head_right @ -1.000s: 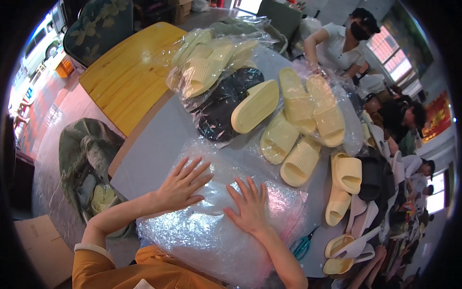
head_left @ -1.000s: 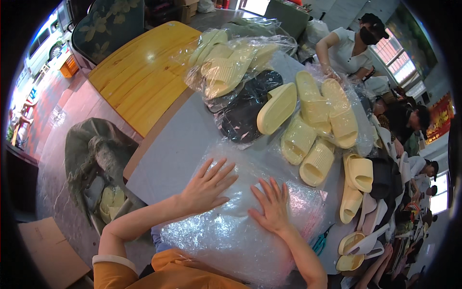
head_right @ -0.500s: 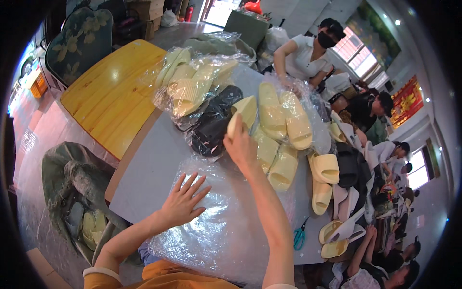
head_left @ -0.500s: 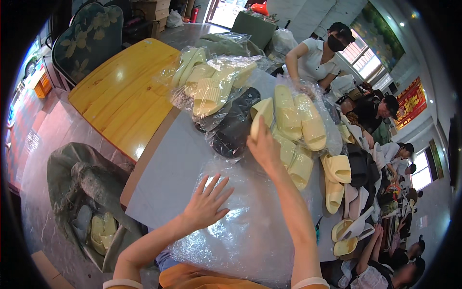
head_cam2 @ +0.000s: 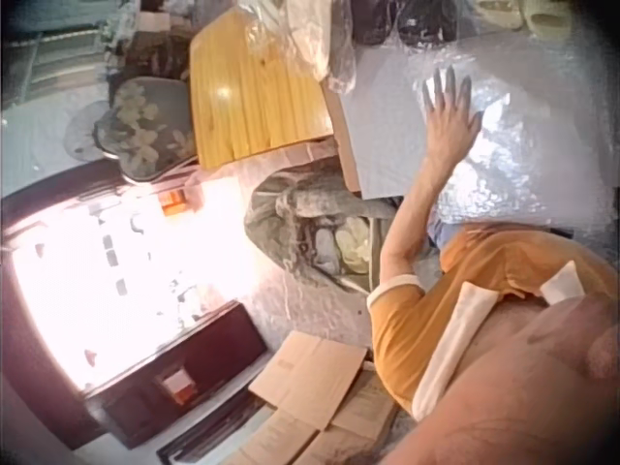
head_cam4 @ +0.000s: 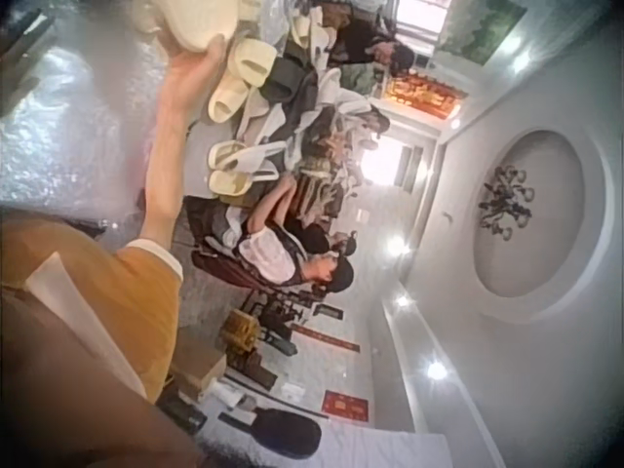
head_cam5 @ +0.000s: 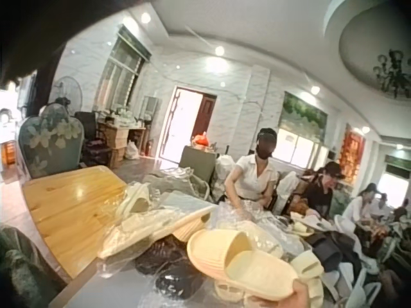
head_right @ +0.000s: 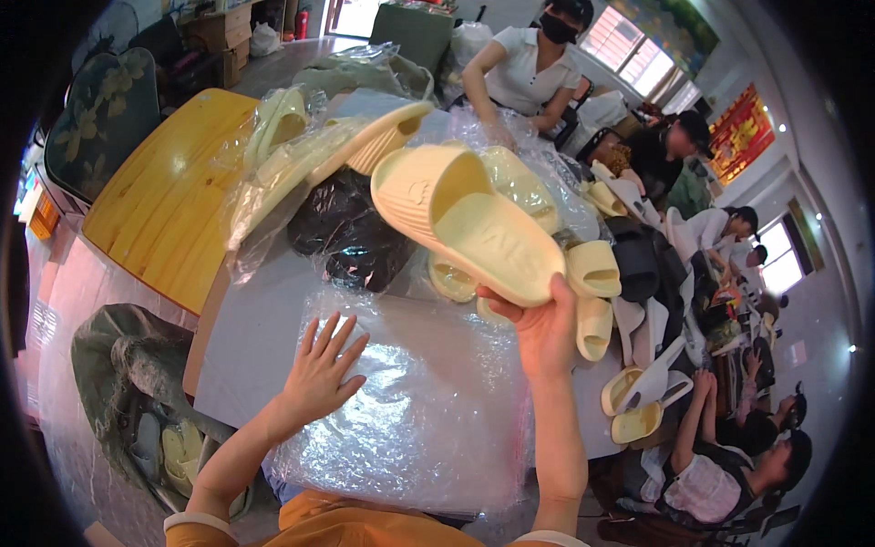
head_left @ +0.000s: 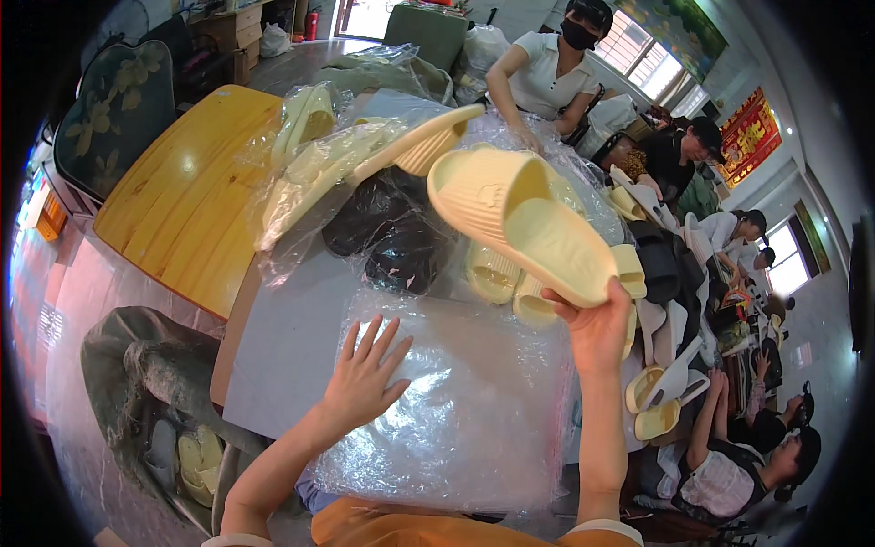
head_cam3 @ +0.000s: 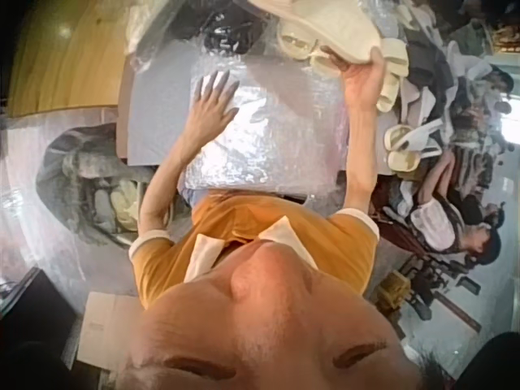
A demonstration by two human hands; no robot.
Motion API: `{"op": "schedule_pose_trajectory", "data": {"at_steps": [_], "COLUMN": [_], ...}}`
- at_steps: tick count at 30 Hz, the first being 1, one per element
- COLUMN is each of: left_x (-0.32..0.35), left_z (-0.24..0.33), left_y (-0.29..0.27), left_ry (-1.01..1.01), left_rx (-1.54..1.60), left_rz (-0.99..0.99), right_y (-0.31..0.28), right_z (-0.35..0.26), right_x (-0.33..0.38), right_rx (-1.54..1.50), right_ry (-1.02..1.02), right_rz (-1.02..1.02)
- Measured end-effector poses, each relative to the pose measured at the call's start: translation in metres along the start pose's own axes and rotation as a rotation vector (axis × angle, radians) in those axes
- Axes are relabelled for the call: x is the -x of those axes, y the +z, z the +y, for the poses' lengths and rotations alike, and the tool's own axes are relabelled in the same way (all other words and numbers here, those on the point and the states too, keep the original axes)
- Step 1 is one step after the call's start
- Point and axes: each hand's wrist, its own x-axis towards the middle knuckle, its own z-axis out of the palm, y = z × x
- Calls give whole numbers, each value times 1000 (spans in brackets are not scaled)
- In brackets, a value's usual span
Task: The person packages pairs of slippers into plastic bags by hand, taking slippers from a sack and the table.
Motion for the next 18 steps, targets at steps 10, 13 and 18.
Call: {"op": "schedule_pose_trajectory", "data": {"at_steps": [10, 13, 18], "left_x": [1, -2, -10], "left_z": [3, 4, 10], "left_y": [-2, -1, 2], "left_ry": [2, 8, -6], "left_rx": [-14, -27, -25], "left_rz": [-15, -15, -19], "right_y": [-52, -73, -85], "right_z": [-54, -54, -37], "right_x": [78, 108, 153], "right_rx": [-174, -228, -325], "right_ry": [-593, -653, -428], "right_rz": [198, 324, 575]}}
